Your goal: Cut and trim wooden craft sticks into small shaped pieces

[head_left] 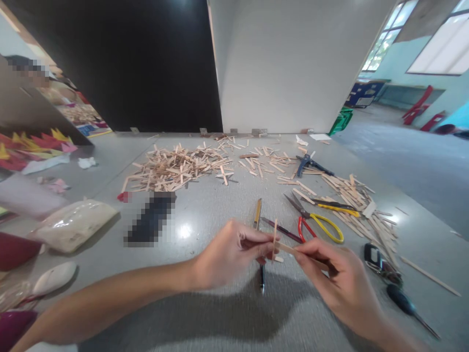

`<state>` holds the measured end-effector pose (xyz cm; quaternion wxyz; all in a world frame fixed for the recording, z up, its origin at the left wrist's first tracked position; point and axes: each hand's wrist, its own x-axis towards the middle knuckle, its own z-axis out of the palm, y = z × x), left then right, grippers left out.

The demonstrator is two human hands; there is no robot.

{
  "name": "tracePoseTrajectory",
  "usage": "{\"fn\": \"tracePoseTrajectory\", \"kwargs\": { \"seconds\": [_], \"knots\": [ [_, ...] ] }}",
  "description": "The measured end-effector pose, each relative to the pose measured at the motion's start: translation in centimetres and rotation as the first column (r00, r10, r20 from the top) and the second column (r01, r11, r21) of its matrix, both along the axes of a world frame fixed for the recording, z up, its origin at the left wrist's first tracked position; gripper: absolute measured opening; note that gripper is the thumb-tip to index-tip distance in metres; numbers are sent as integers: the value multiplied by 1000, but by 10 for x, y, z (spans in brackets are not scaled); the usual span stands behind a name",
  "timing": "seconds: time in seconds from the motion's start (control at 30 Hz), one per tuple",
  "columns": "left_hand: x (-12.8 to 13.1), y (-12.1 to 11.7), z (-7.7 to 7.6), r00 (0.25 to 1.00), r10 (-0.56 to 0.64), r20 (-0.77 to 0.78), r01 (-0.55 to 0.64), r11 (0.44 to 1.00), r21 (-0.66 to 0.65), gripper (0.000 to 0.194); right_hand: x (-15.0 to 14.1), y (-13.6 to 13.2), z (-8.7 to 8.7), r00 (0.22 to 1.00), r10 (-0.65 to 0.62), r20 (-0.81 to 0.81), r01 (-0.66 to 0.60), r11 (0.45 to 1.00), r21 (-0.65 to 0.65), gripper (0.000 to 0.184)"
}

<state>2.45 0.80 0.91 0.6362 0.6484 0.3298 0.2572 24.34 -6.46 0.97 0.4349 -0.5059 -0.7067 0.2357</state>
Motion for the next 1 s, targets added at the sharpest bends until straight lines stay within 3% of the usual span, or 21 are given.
{"fn": "tracePoseTrajectory", "kwargs": {
  "seconds": [0.17,0.4,0.6,0.77,1.0],
  "knots": [
    [-1,-4,7,993,-47,-105,54,996,65,34,1,0,-3,996,60,-59,-69,984,-167,30],
    [0,-5,9,995,-82,-63,76,993,-88,37,0,4,-7,984,75,-163,-125,938,-323,36],
    [-3,-4,12,984,-165,-72,157,983,-98,34,-2,6,-4,963,88,-256,-179,916,-358,45],
    [3,-3,11,1000,-10,23,12,997,-77,24,-1,6,-6,946,28,-324,-147,926,-348,55],
    [4,-2,7,995,90,50,-90,996,-8,22,-1,9,-11,927,-30,-375,-140,897,-419,68]
  ]
}}
